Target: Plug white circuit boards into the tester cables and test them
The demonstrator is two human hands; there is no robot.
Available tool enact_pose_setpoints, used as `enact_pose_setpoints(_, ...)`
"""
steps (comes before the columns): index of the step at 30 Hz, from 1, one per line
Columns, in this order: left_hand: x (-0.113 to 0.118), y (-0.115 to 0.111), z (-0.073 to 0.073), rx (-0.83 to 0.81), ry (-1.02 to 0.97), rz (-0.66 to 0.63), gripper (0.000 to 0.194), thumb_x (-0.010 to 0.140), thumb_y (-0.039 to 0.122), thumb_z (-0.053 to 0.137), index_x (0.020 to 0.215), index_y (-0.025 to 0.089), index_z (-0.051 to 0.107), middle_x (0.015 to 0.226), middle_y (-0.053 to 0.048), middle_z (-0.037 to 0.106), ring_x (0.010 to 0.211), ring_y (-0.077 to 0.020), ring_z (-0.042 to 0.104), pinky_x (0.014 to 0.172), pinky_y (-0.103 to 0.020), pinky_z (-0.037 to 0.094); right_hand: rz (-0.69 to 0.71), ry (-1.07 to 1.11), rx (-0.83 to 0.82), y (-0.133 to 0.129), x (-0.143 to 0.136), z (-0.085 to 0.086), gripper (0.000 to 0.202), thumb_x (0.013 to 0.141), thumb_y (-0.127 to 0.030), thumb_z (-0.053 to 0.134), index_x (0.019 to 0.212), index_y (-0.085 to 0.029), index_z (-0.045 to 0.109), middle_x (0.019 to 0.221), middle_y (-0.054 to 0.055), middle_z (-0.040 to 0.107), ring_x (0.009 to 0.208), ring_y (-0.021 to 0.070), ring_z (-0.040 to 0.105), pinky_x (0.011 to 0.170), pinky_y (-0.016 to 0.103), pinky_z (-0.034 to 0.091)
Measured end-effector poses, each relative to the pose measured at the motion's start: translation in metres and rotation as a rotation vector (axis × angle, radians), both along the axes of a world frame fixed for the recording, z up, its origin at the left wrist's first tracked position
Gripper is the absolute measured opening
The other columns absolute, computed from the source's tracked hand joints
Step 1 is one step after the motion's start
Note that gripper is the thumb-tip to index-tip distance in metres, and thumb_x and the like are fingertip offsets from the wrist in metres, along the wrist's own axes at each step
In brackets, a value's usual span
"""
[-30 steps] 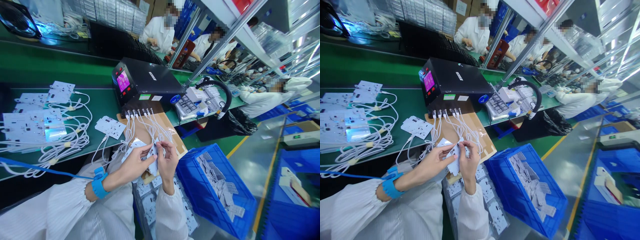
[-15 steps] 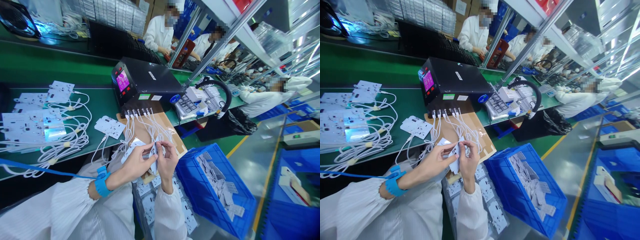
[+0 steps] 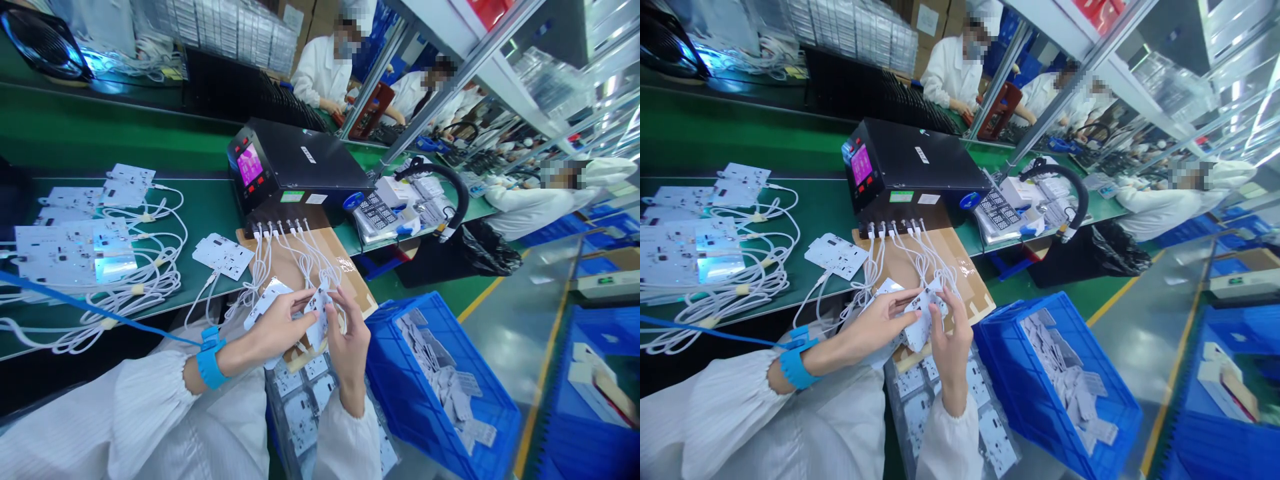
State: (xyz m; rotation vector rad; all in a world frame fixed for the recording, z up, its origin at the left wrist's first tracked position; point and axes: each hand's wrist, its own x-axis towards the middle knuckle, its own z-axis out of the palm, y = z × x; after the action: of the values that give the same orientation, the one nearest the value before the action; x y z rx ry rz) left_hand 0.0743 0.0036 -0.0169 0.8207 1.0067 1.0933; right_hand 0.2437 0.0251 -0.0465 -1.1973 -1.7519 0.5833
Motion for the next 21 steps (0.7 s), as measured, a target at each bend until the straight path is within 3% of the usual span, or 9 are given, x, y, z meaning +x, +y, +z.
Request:
enact_pose_setpoints(5, 0.006, 0.0, 0.0, -0.05, 0.046, 0.029, 0.061, 0.095, 0.021, 0.063, 0.152, 0.007, 0.051, 0.158, -0.017, 0.055, 0.151, -0.0277, 0.048, 0.129, -0.041, 0.038, 0.096, -0.311, 0.274, -0.043, 0.02, 0.007, 0.053, 0.093, -0.033, 0.078, 0.143, -0.028, 0.061, 0.13, 0.013, 0.073, 0.127, 0.0313, 0.066, 0.102, 0.053, 0.06)
enact_pose_setpoints(9, 0.017, 0.006, -0.004, -0.042, -0.015, 0.002, 0.071, 0.093, 0.032, 0.073, 0.155, 0.01, 0.048, 0.154, -0.019, 0.059, 0.147, -0.0294, 0.052, 0.124, -0.044, 0.043, 0.066, -0.437, 0.419, -0.051, 0.028, -0.005, 0.054, 0.095, -0.012, 0.069, 0.144, -0.032, 0.062, 0.12, 0.009, 0.077, 0.115, 0.0262, 0.073, 0.093, 0.046, 0.065)
enact_pose_setpoints(11, 0.018, 0.01, -0.002, -0.003, -0.037, -0.044, 0.072, 0.089, 0.04, 0.079, 0.151, 0.013, 0.054, 0.15, -0.018, 0.062, 0.142, -0.0307, 0.058, 0.12, -0.044, 0.048, 0.036, -0.465, 0.474, -0.043, 0.038, -0.01, 0.056, 0.096, -0.008, 0.066, 0.146, -0.033, 0.06, 0.118, 0.008, 0.079, 0.109, 0.0246, 0.076, 0.089, 0.042, 0.067)
enact_pose_setpoints(15, 0.003, 0.019, 0.013, 0.079, 0.096, -0.119, 0.05, 0.088, 0.048, 0.078, 0.128, 0.017, 0.072, 0.142, -0.014, 0.069, 0.133, -0.0326, 0.064, 0.115, -0.046, 0.051, -0.05, -0.428, 0.533, -0.013, 0.069, -0.002, 0.048, 0.096, -0.008, 0.066, 0.138, -0.032, 0.067, 0.113, 0.006, 0.081, 0.098, 0.0228, 0.079, 0.086, 0.039, 0.068)
enact_pose_setpoints(18, -0.024, 0.022, 0.026, 0.095, 0.205, -0.038, 0.043, 0.089, 0.046, 0.075, 0.122, 0.018, 0.075, 0.138, -0.013, 0.072, 0.131, -0.0322, 0.065, 0.117, -0.049, 0.049, -0.095, -0.39, 0.546, 0.013, 0.091, 0.007, 0.035, 0.097, -0.012, 0.066, 0.124, -0.032, 0.075, 0.11, 0.005, 0.082, 0.096, 0.0237, 0.079, 0.087, 0.043, 0.067)
enact_pose_setpoints(21, -0.056, 0.026, 0.037, 0.171, 0.285, 0.084, 0.037, 0.091, 0.045, 0.071, 0.117, 0.019, 0.076, 0.129, -0.012, 0.076, 0.119, -0.0291, 0.07, 0.108, -0.046, 0.054, -0.08, -0.371, 0.599, 0.031, 0.107, 0.003, 0.03, 0.097, -0.013, 0.067, 0.119, -0.031, 0.077, 0.106, 0.004, 0.083, 0.1, 0.0255, 0.079, 0.088, 0.046, 0.067)
